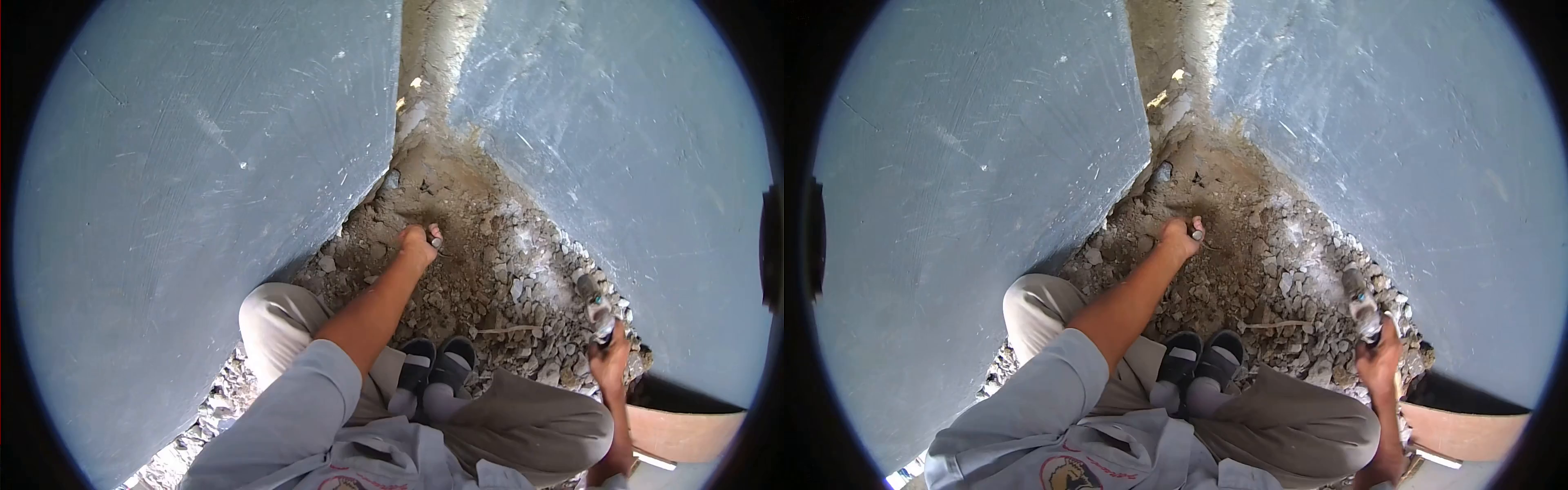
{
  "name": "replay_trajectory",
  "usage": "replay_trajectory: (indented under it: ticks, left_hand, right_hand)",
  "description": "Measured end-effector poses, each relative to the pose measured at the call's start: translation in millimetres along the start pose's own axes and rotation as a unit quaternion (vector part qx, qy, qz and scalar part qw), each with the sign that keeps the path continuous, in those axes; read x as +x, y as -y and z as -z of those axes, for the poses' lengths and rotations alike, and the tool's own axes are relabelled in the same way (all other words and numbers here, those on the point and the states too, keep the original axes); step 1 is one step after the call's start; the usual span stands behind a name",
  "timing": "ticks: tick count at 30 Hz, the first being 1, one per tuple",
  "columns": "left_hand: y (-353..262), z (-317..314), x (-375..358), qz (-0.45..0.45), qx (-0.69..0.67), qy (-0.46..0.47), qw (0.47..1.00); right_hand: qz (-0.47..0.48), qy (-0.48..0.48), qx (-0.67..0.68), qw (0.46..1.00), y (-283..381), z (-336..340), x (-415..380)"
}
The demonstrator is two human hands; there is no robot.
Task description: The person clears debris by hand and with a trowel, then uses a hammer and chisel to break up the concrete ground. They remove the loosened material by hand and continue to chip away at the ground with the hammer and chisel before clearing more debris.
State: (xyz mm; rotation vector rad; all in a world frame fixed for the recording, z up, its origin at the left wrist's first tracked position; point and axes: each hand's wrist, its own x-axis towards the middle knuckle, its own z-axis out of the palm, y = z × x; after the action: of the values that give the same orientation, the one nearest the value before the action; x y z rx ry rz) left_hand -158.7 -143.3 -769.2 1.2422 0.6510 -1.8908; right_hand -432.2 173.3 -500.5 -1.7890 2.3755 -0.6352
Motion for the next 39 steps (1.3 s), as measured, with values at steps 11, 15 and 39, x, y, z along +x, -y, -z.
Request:
replay_trajectory:
  ticks: [11, 15, 39]
  left_hand:
    - [-26, -24, 37, 0.043, -0.125, 0.227, 0.965]
    - [-32, -17, 44, 0.044, -0.126, 0.248, 0.960]
    - [-57, -75, 44, 0.003, -0.161, 0.176, 0.971]
  right_hand:
    - [-0.068, 0.116, 0.334, 0.933, 102, -90, 163]
    - [-0.148, 0.150, 0.450, 0.868, 155, -165, 179]
    - [-0.218, 0.143, 0.385, 0.885, 188, -252, 242]
